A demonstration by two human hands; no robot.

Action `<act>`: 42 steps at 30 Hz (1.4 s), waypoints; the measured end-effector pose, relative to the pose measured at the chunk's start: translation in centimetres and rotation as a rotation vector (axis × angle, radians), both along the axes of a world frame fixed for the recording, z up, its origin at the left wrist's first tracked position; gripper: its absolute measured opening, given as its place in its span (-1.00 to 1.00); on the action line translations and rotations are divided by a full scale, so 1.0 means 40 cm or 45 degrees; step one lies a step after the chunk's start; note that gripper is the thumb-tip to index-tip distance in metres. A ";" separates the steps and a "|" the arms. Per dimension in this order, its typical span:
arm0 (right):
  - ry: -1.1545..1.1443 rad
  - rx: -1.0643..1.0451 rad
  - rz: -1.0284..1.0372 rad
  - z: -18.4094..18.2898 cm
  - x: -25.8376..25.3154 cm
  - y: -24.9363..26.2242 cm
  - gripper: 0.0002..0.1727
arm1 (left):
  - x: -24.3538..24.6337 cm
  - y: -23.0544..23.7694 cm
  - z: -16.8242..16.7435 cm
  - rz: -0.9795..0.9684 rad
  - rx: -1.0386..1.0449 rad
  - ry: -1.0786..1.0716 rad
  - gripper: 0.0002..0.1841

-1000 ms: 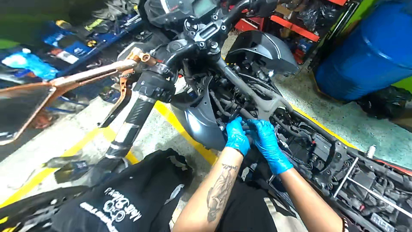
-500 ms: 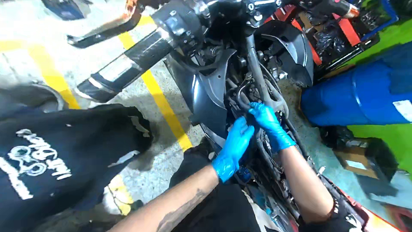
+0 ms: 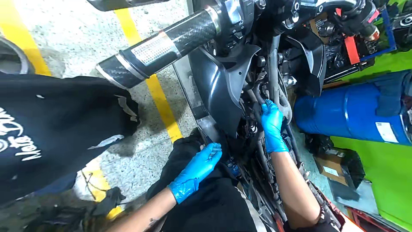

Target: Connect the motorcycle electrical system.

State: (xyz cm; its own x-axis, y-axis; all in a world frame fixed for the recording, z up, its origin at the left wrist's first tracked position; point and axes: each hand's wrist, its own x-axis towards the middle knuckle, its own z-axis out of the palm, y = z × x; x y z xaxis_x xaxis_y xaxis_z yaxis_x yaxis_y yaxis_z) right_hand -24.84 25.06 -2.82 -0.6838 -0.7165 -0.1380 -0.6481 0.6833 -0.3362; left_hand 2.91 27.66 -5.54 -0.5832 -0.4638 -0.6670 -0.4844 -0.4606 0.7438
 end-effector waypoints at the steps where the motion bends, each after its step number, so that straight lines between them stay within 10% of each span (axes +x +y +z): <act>1: 0.017 0.010 -0.036 0.001 0.002 -0.005 -0.64 | 0.001 -0.002 0.000 -0.031 0.006 -0.004 -0.60; 17: 0.294 -0.405 -0.077 0.018 0.015 0.206 -0.51 | 0.024 -0.040 -0.051 -0.398 -0.130 -0.157 -0.59; 27: -0.052 0.007 -0.555 -0.114 0.234 0.758 -0.44 | 0.007 -0.074 -0.129 -0.618 -0.158 -0.201 -0.58; 42: -0.737 0.352 -0.944 -0.228 0.388 0.895 -0.52 | -0.103 -0.038 -0.115 -0.835 -0.241 -0.272 -0.59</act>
